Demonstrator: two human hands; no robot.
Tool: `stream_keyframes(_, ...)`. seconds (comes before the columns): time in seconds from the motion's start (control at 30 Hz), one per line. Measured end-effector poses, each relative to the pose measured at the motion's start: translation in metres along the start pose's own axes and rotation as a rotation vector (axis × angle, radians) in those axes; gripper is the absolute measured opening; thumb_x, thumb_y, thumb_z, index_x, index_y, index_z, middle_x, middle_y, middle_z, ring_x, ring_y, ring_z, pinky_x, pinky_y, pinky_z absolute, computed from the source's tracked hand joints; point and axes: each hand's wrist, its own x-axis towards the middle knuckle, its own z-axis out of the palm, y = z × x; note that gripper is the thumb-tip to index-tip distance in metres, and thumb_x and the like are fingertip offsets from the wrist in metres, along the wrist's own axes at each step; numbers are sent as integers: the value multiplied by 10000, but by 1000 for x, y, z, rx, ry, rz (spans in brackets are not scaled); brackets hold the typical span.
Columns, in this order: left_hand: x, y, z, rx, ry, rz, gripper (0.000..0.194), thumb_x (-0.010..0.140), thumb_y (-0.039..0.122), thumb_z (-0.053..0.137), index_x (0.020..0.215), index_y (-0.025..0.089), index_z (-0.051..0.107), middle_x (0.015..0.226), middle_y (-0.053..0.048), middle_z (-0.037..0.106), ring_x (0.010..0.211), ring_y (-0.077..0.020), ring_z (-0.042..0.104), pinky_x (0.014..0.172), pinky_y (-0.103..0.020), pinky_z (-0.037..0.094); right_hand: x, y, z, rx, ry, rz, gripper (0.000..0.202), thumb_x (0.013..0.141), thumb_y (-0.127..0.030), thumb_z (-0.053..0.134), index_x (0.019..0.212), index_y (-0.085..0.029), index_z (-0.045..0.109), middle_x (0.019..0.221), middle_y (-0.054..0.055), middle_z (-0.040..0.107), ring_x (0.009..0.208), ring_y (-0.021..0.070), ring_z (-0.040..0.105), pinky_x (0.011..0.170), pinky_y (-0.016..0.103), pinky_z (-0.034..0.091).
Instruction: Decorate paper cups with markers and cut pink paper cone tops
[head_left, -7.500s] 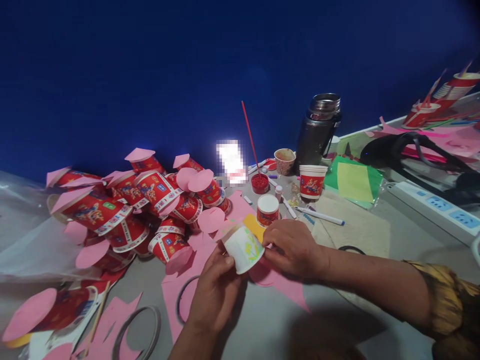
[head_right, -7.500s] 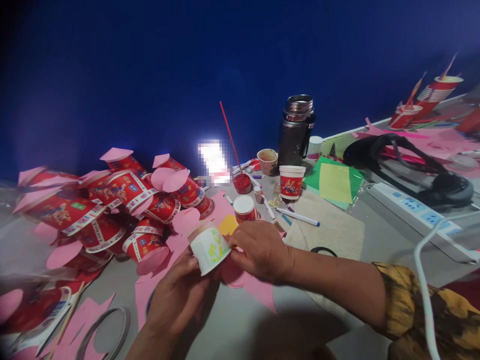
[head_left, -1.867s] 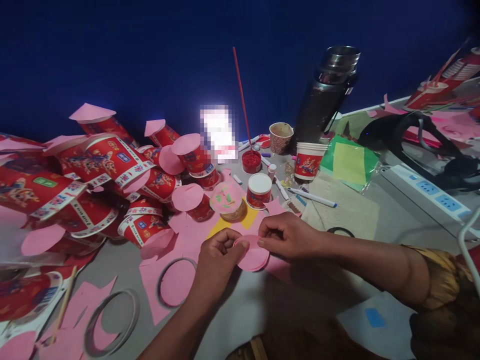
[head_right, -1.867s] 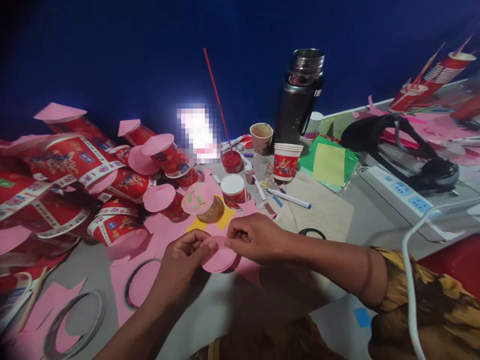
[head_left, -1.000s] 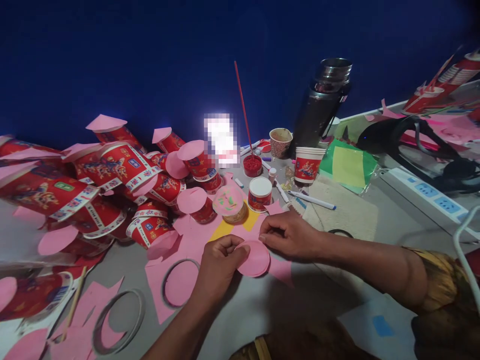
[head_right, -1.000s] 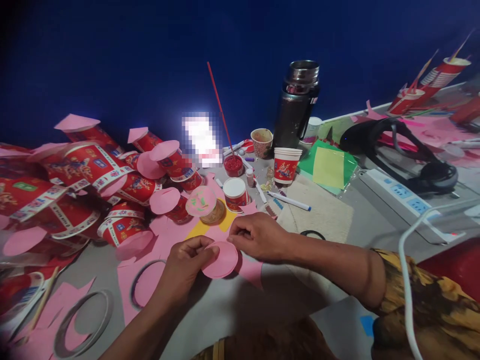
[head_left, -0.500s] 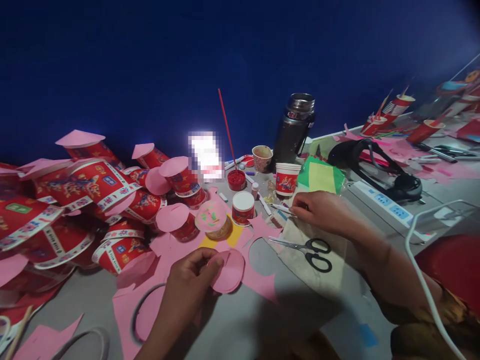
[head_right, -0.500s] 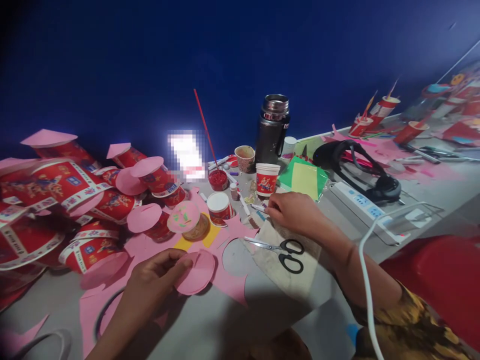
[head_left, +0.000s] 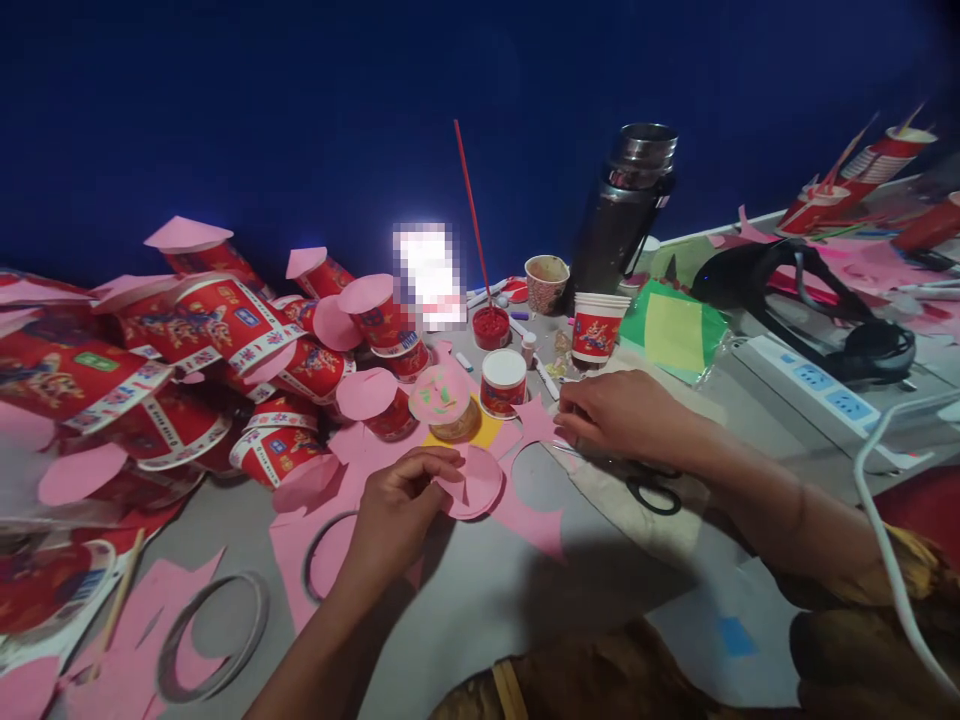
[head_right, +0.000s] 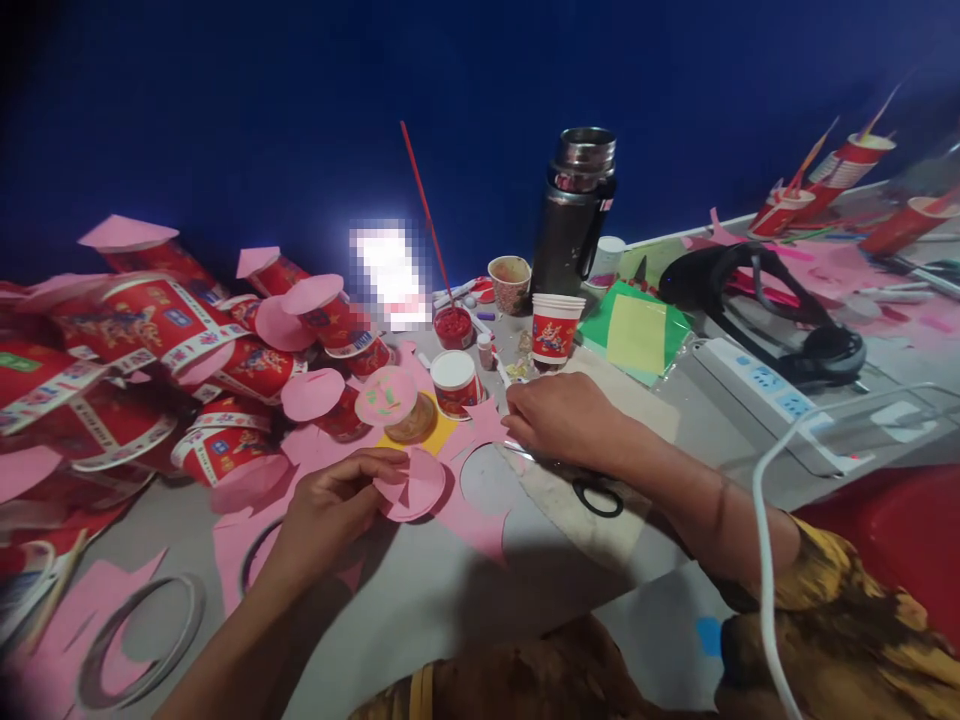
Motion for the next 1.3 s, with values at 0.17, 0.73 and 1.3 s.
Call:
stream_keyframes(0.17,-4,8,-3,43,-94,-43,181,584,271,663,625,227,834,965,-134,848,816,-263,722,621,-294,495,8,0,8,-16,20,77,324,1039,-466,591,1054,-184,751,979,147,828,874,293,760,622,331,296)
stream_keyframes(0.73,-6,10,-16,68,-140,-90,321,722,436,682,777,176,863,604,-49,609,542,-142,447,526,-258,311,16,28,30,921,283,-78,230,893,-384,708,810,-173,743,750,36,729,676,168,620,632,282,440)
stream_keyframes(1.3,1,1,-12,5,-61,-174,291,641,377,763,820,149,760,569,36,581,493,-91,450,493,-215,333,14,53,56,1431,-604,-592,537,735,-553,944,971,-94,793,835,80,769,677,156,690,626,229,560)
